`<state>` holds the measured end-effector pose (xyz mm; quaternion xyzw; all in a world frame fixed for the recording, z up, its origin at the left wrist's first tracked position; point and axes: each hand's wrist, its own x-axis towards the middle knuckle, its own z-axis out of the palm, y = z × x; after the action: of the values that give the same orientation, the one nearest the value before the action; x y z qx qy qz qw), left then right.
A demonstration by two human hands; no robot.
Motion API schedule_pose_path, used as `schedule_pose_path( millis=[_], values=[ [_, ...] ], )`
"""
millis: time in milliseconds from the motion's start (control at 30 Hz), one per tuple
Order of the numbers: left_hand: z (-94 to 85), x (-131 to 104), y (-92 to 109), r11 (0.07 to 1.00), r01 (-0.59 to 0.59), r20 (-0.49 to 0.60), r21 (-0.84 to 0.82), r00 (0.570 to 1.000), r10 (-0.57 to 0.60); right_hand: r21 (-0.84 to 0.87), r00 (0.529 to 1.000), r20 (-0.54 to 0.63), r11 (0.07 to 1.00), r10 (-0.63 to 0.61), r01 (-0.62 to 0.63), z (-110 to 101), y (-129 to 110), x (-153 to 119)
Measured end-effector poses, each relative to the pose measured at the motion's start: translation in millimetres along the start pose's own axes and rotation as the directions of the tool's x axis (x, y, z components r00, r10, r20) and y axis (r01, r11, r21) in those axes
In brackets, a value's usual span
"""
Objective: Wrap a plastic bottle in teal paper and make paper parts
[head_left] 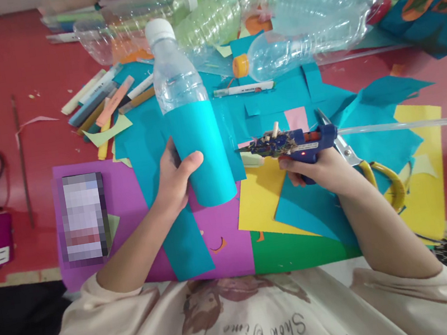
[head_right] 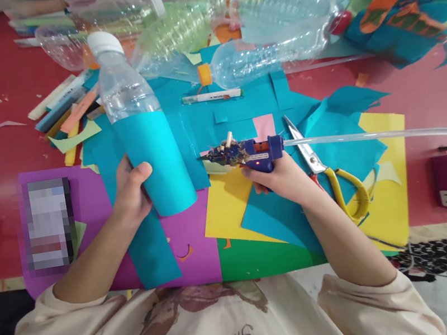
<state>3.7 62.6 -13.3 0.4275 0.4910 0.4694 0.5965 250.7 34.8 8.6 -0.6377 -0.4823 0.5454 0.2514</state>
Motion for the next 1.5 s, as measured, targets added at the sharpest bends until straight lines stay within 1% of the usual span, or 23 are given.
schedule_pose_path(
  millis=[167,367,467,767,967,1133,1233,1400,1500],
  values=[
    [-2.2,1.3,-1.3,0.999,-0.02,0.017,0.027,1.0,0.02,-0.009,1.0,0.014,1.0,0.0,0.0,0.2,-0.6,-0.4],
    [-1.7,2.8,-1.0,0.999,0.0,-0.024,-0.038,1.0,-0.001,-0.027,1.0,0.021,1.0,0.016,-0.015,1.2,-2.2,-0.5],
    [-1.1,3.1,-0.2,0.999,-0.005,-0.036,-0.035,0.999,0.004,-0.032,0.999,0.021,0.999,0.025,-0.025,1.5,-2.8,-0.5],
    [-2.9,3.6,-0.2,0.999,-0.017,-0.028,-0.028,0.999,0.016,-0.045,0.999,0.032,0.999,0.032,-0.03,0.6,-3.3,-1.3],
    [-4.1,6.0,-2.1,0.994,-0.018,-0.042,-0.106,0.999,0.013,-0.035,0.998,0.053,0.999,0.013,-0.011,-0.1,-3.1,-1.6],
    [-5.1,6.7,-5.0,0.995,-0.035,-0.031,-0.095,0.999,0.032,-0.027,0.998,0.055,1.0,-0.015,0.016,0.0,-1.8,-1.7],
    [-4.8,6.4,-4.9,0.995,-0.027,-0.038,-0.101,0.999,0.023,-0.034,0.998,0.057,0.999,-0.005,0.007,0.1,-2.2,-1.6],
    [-4.2,6.2,-2.6,0.998,-0.032,-0.037,-0.062,0.999,0.029,-0.068,0.998,0.065,0.998,0.002,0.002,-0.3,-3.3,-1.3],
    [-4.0,6.2,-1.7,0.997,-0.022,-0.048,-0.076,0.999,0.019,-0.071,0.998,0.06,0.997,0.007,-0.002,-0.2,-3.5,-1.3]
  ],
)
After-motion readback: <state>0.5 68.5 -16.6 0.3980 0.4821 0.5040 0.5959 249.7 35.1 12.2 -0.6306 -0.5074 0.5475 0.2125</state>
